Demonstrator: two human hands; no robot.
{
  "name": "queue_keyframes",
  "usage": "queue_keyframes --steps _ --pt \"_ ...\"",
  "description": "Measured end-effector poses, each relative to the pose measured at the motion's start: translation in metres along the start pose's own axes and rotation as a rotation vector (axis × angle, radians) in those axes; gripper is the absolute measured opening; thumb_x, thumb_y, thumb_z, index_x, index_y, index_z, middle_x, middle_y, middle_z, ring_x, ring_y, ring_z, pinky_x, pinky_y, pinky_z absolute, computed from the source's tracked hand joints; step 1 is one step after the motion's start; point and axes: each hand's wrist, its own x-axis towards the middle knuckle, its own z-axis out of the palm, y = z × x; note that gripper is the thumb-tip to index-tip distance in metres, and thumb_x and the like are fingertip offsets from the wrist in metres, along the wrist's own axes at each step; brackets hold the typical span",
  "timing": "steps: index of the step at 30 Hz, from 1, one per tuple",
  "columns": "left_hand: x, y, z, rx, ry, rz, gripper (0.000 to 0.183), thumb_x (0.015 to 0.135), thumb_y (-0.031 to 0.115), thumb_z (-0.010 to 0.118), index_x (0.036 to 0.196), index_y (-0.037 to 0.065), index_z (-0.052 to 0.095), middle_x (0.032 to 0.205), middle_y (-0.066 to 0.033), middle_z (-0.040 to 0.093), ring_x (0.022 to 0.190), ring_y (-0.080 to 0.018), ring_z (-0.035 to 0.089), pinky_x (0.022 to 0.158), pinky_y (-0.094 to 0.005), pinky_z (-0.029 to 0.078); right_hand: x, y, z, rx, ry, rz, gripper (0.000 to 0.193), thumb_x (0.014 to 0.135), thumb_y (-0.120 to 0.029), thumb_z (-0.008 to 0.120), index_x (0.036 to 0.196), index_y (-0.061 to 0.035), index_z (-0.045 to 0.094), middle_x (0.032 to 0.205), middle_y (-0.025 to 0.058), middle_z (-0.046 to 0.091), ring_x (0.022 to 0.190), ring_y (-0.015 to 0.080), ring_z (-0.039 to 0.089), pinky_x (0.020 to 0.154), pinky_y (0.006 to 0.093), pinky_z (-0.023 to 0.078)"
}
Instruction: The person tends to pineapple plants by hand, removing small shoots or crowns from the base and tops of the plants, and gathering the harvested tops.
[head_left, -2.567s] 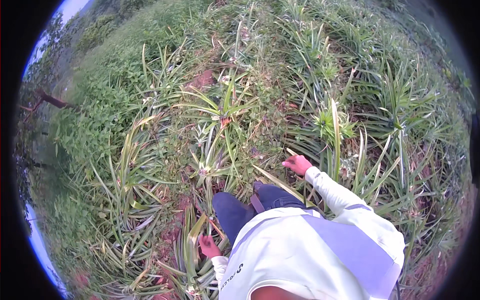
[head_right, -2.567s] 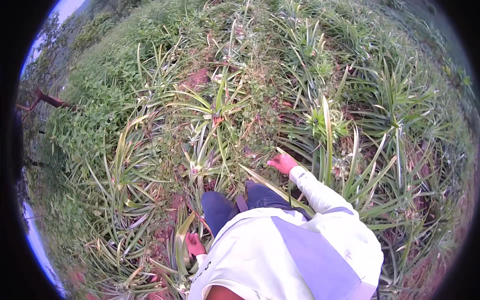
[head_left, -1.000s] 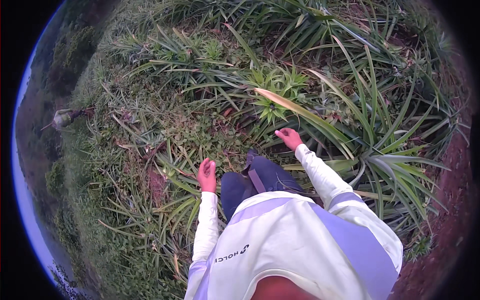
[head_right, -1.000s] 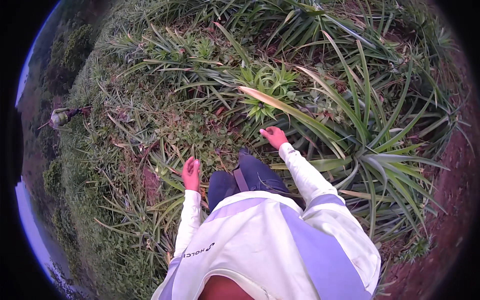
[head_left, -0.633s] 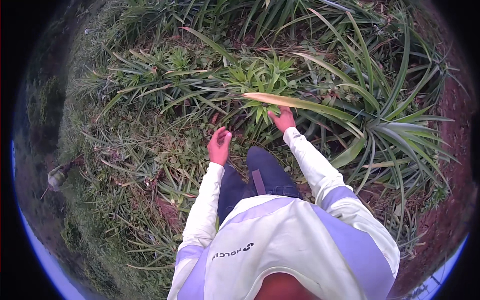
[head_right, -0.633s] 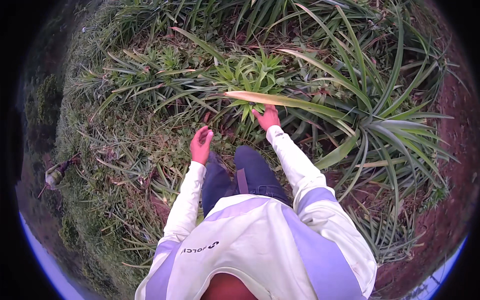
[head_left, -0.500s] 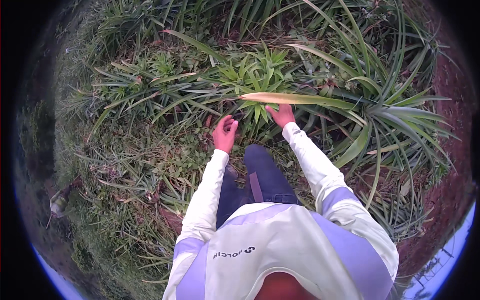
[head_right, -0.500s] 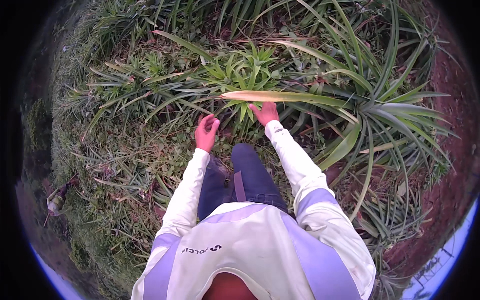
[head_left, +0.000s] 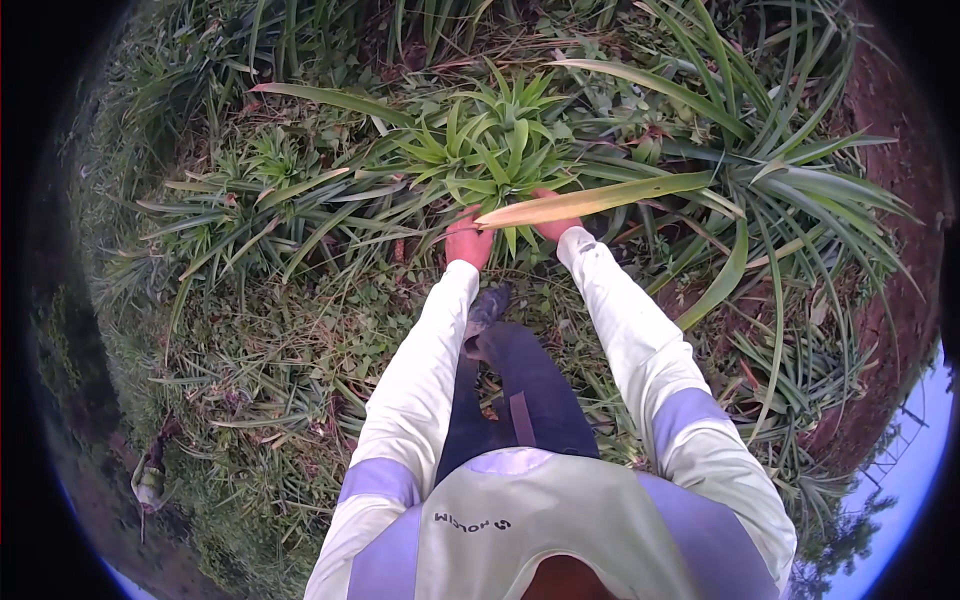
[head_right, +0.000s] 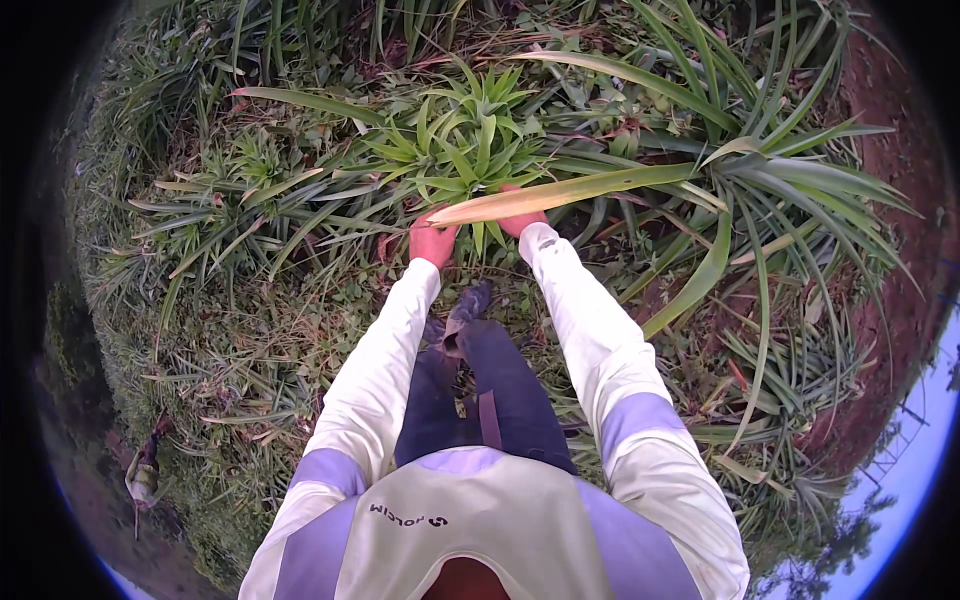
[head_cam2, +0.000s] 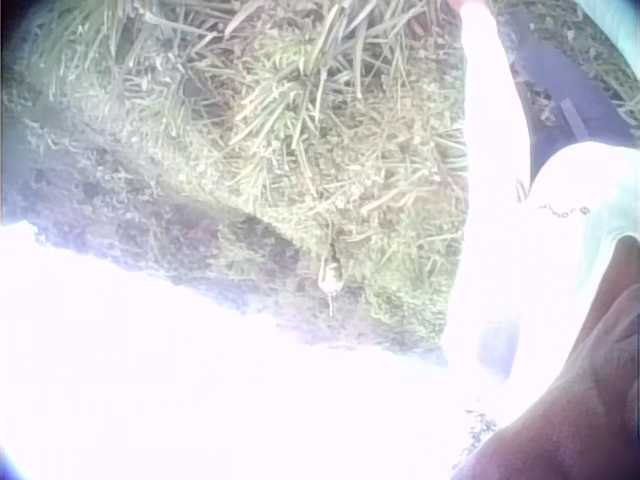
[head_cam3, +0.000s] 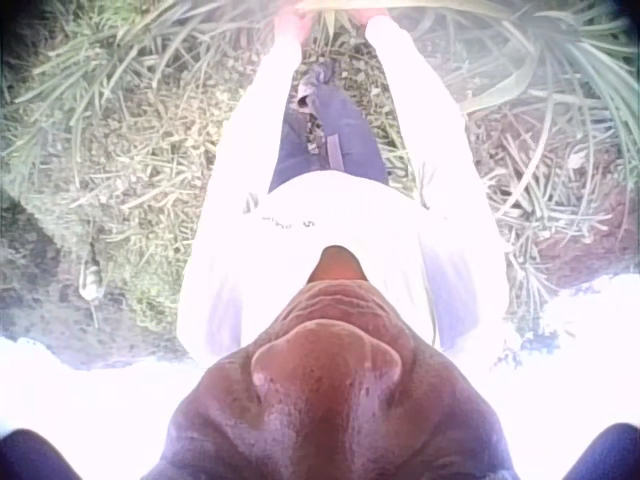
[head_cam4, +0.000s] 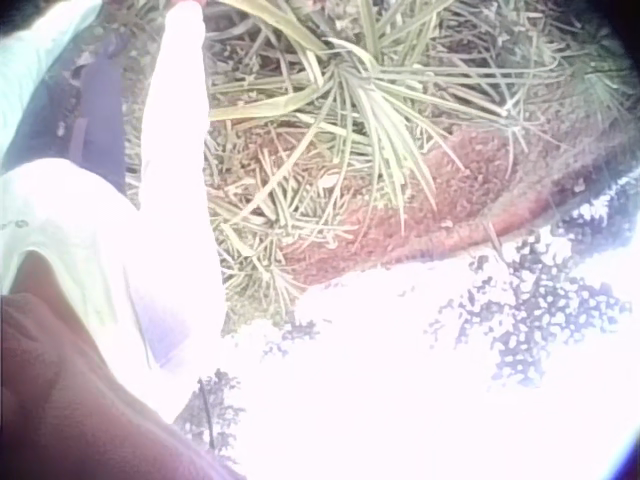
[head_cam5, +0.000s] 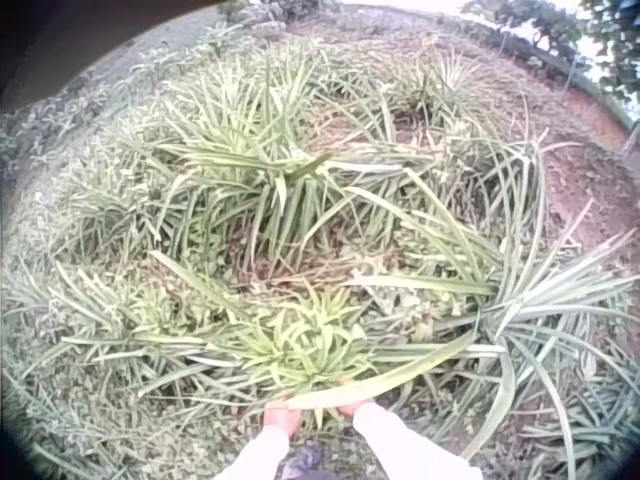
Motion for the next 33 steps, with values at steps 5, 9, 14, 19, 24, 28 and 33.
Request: queue_keyframes --steps 5,9,14,19,24,28,33 --pt "-0.002 -0.01 0.001 0.036 -0.047 -0.146 0.031 0.082 0.009 0.063 0.11 -0.001 0.07 0.111 -0.0187 0.069 0.107 -0.0307 0.066 0.095 -0.0355 0.051 0.009 -0.011 0.009 -0.11 -0.061 0.037 0.047 0.086 -0.046 0.064 0.117 -0.0105 0.061 0.112 0.0162 0.066 0.107 0.0356 0.061 0.091 0.0477 0.047" --pt "0.01 0.003 0.022 -0.012 -0.004 0.008 0.032 0.085 0.026 0.071 0.107 0.004 0.067 0.1 -0.0177 0.068 0.094 -0.036 0.065 0.084 -0.0433 0.052 0.035 0.04 0.01 0.46 0.044 0.015 0.05 0.08 -0.037 0.077 0.113 -0.0034 0.062 0.093 0.0186 0.068 0.083 0.0347 0.066 0.071 0.0469 0.05" --pt "-0.001 -0.018 0.005 0.088 -0.025 -0.057 0.025 0.08 0.007 0.063 0.103 0.001 0.071 0.103 -0.0168 0.071 0.099 -0.0302 0.068 0.09 -0.0374 0.053 0.027 0.02 0.044 0.342 -0.053 0.053 0.03 0.095 -0.029 0.055 0.119 -0.0108 0.059 0.113 0.0125 0.063 0.099 0.0251 0.064 0.086 0.0424 0.055" --pt "-0.006 -0.029 -0.019 0.183 -0.054 -0.028 0.021 0.079 0.011 0.064 0.098 0.002 0.071 0.095 -0.0188 0.071 0.09 -0.035 0.068 0.085 -0.0405 0.054 0.027 0.006 0.081 0.18 -0.09 0.114 0.029 0.098 -0.023 0.053 0.124 -0.0116 0.056 0.12 0.013 0.06 0.11 0.0258 0.061 0.092 0.045 0.055" --pt "-0.011 -0.031 -0.008 0.068 -0.051 0.021 0.021 0.079 0.013 0.063 0.095 0.001 0.072 0.09 -0.0189 0.071 0.087 -0.0386 0.067 0.082 -0.0412 0.053 0.01 0.044 0.099 0.17 0.104 -0.03 0.044 0.086 -0.028 0.07 0.124 -0.0064 0.062 0.112 0.0204 0.068 0.105 0.041 0.062 0.091 0.0469 0.05" --pt "-0.014 -0.047 -0.006 0.041 -0.08 0.008 0.021 0.078 0.013 0.063 0.093 0.002 0.072 0.089 -0.0192 0.07 0.085 -0.0388 0.067 0.081 -0.0436 0.052 -0.015 0.032 0.117 0.285 0.205 0.044 0.043 0.093 -0.021 0.062 0.134 -0.0078 0.057 0.124 0.019 0.064 0.115 0.0317 0.061 0.098 0.0409 0.046" --pt "-0.021 -0.074 0.002 0.1 -0.136 0.128 0.022 0.074 0.007 0.058 0.091 0.001 0.071 0.088 -0.0185 0.069 0.083 -0.0402 0.064 0.08 -0.0467 0.05 -0.025 0.051 0.156 0.402 0.172 0.239 0.046 0.097 -0.017 0.056 0.142 -0.0101 0.05 0.135 0.0145 0.058 0.118 0.024 0.058 0.102 0.0361 0.044"
